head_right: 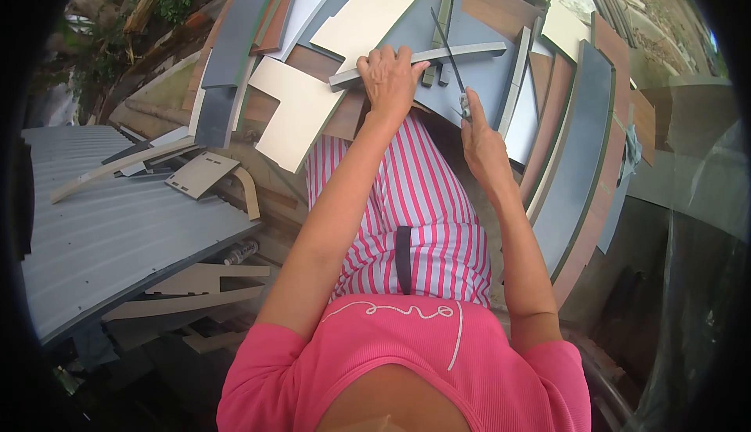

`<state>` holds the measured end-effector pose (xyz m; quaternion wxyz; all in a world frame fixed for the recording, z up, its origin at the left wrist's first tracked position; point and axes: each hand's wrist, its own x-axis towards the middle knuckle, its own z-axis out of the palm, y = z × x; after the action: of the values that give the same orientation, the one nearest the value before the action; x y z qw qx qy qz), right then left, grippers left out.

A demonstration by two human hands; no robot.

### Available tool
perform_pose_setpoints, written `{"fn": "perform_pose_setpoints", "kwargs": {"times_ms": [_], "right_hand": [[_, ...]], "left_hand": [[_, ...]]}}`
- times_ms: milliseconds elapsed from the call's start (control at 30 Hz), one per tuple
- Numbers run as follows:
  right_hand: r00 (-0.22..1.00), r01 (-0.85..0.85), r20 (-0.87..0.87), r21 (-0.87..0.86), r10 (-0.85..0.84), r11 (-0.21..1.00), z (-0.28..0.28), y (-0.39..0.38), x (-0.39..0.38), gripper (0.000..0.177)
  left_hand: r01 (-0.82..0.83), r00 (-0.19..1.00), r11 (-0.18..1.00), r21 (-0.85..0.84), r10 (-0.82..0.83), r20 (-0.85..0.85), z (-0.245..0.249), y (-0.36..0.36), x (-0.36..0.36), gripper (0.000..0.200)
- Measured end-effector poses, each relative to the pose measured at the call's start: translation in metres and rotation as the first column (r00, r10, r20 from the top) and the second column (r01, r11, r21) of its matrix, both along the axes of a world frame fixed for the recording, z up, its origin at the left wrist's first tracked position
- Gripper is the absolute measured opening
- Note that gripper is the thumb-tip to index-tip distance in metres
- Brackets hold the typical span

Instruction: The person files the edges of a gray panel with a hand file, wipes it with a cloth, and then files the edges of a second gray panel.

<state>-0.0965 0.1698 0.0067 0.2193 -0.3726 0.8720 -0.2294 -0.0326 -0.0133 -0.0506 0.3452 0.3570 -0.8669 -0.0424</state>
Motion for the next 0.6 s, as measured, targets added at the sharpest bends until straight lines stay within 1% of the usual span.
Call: {"fn": "perform_pose_setpoints", "kwargs": {"times_ms": [133, 200, 233, 300, 433, 467, 533, 600], "right_hand": [[0.999, -0.003, 0.053, 0.021, 0.002, 1.0, 0.005, -0.016, -0.011, 0.056], [0.993, -0.091, -0.077, -0.065, 0.086, 0.994, -0.007, -0.032, -0.022, 0.055], [0.993, -0.095, -0.076, -0.07, 0.089, 0.993, -0.013, -0.042, -0.027, 0.055], [0.985, -0.118, -0.143, -0.137, 0.099, 0.983, -0.022, -0.059, -0.028, 0.056], [0.979, -0.147, -0.161, -0.145, 0.123, 0.979, -0.021, -0.059, -0.028, 0.056], [0.979, -0.146, -0.16, -0.142, 0.123, 0.979, -0.019, -0.053, -0.026, 0.056], [0.997, -0.075, -0.037, -0.028, 0.074, 0.997, -0.006, -0.035, -0.017, 0.056], [0.998, -0.064, -0.025, -0.008, 0.064, 0.998, -0.001, -0.017, -0.008, 0.056]], "left_hand": [[-0.003, 1.0, 1.0, -0.023, 0.003, -0.009, 0.0, -0.002, 0.002, 0.033], [-0.01, 1.0, 1.0, -0.026, 0.01, -0.001, 0.002, -0.001, 0.003, 0.034], [0.0, 1.0, 1.0, -0.024, 0.0, 0.007, 0.002, 0.0, 0.004, 0.034], [0.0, 1.0, 1.0, -0.022, 0.0, 0.026, 0.002, 0.0, 0.008, 0.035], [-0.04, 0.999, 0.999, -0.006, 0.04, 0.0, 0.002, -0.004, 0.005, 0.035], [-0.04, 0.999, 0.999, -0.006, 0.04, 0.006, 0.002, -0.004, 0.005, 0.035], [-0.039, 0.999, 0.999, -0.005, 0.039, -0.003, 0.001, -0.005, 0.005, 0.035], [-0.04, 0.999, 0.999, -0.006, 0.039, -0.014, 0.001, -0.005, 0.003, 0.036]]}}
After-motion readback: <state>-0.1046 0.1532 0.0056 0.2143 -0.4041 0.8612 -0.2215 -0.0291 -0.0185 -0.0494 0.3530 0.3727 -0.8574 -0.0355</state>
